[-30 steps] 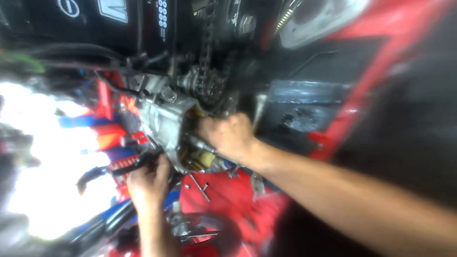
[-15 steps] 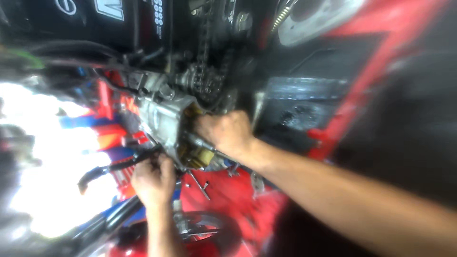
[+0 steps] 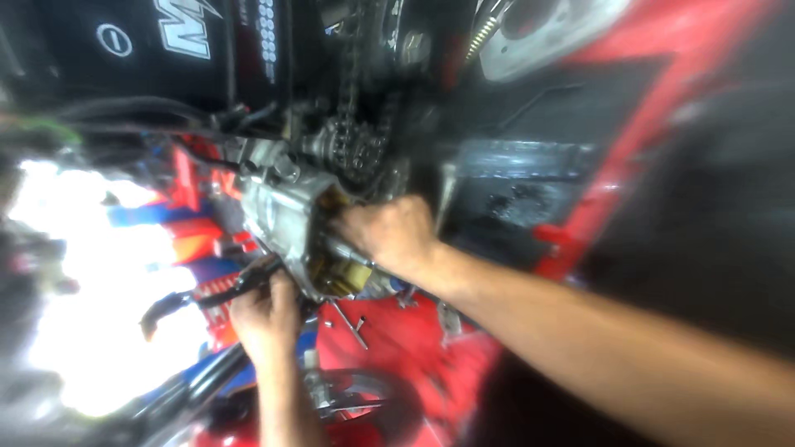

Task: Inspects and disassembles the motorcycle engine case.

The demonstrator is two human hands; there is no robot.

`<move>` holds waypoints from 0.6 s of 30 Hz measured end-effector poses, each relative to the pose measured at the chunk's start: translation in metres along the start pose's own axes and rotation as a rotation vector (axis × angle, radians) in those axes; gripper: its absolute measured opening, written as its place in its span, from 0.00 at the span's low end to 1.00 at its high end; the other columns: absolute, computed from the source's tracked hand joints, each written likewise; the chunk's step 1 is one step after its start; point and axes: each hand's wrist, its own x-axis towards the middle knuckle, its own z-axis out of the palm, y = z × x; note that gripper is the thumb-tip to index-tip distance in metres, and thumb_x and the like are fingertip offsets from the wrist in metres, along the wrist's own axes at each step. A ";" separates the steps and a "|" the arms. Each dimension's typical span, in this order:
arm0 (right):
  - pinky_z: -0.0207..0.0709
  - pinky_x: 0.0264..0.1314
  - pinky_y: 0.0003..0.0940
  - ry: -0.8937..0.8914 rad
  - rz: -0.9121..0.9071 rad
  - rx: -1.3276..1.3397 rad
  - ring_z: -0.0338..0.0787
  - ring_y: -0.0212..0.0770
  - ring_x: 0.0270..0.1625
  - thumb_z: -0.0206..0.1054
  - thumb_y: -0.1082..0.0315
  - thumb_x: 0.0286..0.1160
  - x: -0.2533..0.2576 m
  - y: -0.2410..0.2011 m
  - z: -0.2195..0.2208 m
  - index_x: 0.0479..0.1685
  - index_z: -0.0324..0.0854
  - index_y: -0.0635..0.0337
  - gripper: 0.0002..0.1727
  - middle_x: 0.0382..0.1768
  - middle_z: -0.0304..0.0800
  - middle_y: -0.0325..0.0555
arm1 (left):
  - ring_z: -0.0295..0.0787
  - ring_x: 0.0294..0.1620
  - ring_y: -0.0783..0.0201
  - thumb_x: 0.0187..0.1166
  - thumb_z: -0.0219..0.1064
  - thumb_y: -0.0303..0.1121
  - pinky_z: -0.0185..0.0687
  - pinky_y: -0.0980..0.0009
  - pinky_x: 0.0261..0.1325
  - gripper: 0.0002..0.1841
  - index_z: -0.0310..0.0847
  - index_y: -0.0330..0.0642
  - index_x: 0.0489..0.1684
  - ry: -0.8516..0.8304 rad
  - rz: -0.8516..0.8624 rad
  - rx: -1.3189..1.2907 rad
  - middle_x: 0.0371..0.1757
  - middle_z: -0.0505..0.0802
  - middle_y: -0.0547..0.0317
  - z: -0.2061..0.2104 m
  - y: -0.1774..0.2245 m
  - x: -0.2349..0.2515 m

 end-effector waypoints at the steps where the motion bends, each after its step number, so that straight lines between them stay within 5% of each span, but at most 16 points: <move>1: 0.66 0.12 0.47 -0.001 0.002 -0.004 0.81 0.51 0.13 0.58 0.52 0.85 0.000 0.000 0.000 0.18 0.80 0.55 0.25 0.09 0.76 0.45 | 0.89 0.24 0.75 0.80 0.66 0.40 0.89 0.71 0.28 0.11 0.90 0.46 0.49 -0.002 -0.004 -0.020 0.30 0.93 0.69 -0.001 0.001 0.001; 6: 0.65 0.12 0.46 0.006 0.002 -0.026 0.80 0.50 0.13 0.58 0.52 0.86 0.000 0.000 0.001 0.19 0.80 0.55 0.25 0.09 0.75 0.45 | 0.91 0.25 0.72 0.74 0.70 0.38 0.92 0.69 0.29 0.08 0.90 0.45 0.39 0.016 -0.004 -0.046 0.27 0.94 0.67 -0.005 0.002 0.006; 13: 0.69 0.13 0.47 -0.026 -0.034 0.076 0.82 0.50 0.14 0.57 0.53 0.86 -0.002 0.008 0.000 0.25 0.83 0.55 0.22 0.11 0.77 0.44 | 0.86 0.17 0.65 0.88 0.45 0.27 0.86 0.69 0.21 0.11 0.72 0.34 0.54 0.176 -0.046 -0.377 0.24 0.90 0.59 -0.002 -0.007 -0.008; 16: 0.68 0.13 0.48 -0.006 -0.028 0.072 0.82 0.51 0.14 0.57 0.55 0.85 -0.002 0.007 0.000 0.23 0.82 0.54 0.21 0.10 0.77 0.45 | 0.89 0.20 0.63 0.89 0.43 0.28 0.89 0.68 0.22 0.14 0.72 0.34 0.61 0.169 -0.044 -0.378 0.44 0.93 0.54 -0.012 -0.010 -0.005; 18: 0.68 0.12 0.49 -0.009 -0.021 0.041 0.82 0.52 0.14 0.57 0.53 0.85 -0.001 0.006 0.000 0.22 0.82 0.55 0.23 0.10 0.76 0.45 | 0.87 0.20 0.65 0.88 0.53 0.29 0.88 0.69 0.22 0.15 0.72 0.37 0.69 0.030 -0.038 -0.314 0.55 0.92 0.53 -0.016 -0.010 -0.004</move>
